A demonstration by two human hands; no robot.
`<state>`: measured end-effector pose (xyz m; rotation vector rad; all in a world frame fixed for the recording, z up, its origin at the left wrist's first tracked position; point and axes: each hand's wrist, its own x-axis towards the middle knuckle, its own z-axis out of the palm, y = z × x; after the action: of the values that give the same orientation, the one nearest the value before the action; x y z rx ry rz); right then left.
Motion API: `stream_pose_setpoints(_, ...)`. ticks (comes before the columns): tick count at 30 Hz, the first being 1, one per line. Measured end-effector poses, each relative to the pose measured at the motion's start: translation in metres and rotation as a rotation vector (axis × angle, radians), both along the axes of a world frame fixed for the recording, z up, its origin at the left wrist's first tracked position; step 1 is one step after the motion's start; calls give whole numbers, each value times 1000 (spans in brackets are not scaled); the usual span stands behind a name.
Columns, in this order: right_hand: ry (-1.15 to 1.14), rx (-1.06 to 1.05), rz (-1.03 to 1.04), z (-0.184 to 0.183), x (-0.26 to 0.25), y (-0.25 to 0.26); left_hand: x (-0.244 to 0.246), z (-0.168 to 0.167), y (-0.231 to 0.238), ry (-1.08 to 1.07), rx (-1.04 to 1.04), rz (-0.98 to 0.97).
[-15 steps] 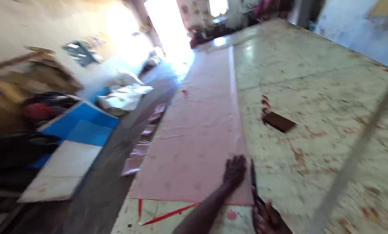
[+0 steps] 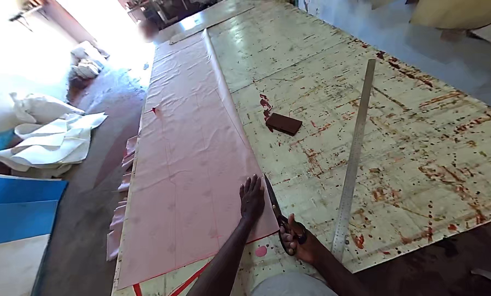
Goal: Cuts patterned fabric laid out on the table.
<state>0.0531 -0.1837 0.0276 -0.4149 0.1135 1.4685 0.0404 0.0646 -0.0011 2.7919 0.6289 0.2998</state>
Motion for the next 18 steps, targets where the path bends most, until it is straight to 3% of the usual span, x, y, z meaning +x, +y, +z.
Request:
stream_pose_setpoints(7,-142,-77,15,7,12,18,0,0,0,-8,-3,1)
stream_pose_setpoints(14,-8,-68,-6,3,12,20,0,-1,4,-58,-15,-21)
stream_pose_setpoints(18,21,-52,23,-1,15,18,27,17,23,-16,23,10)
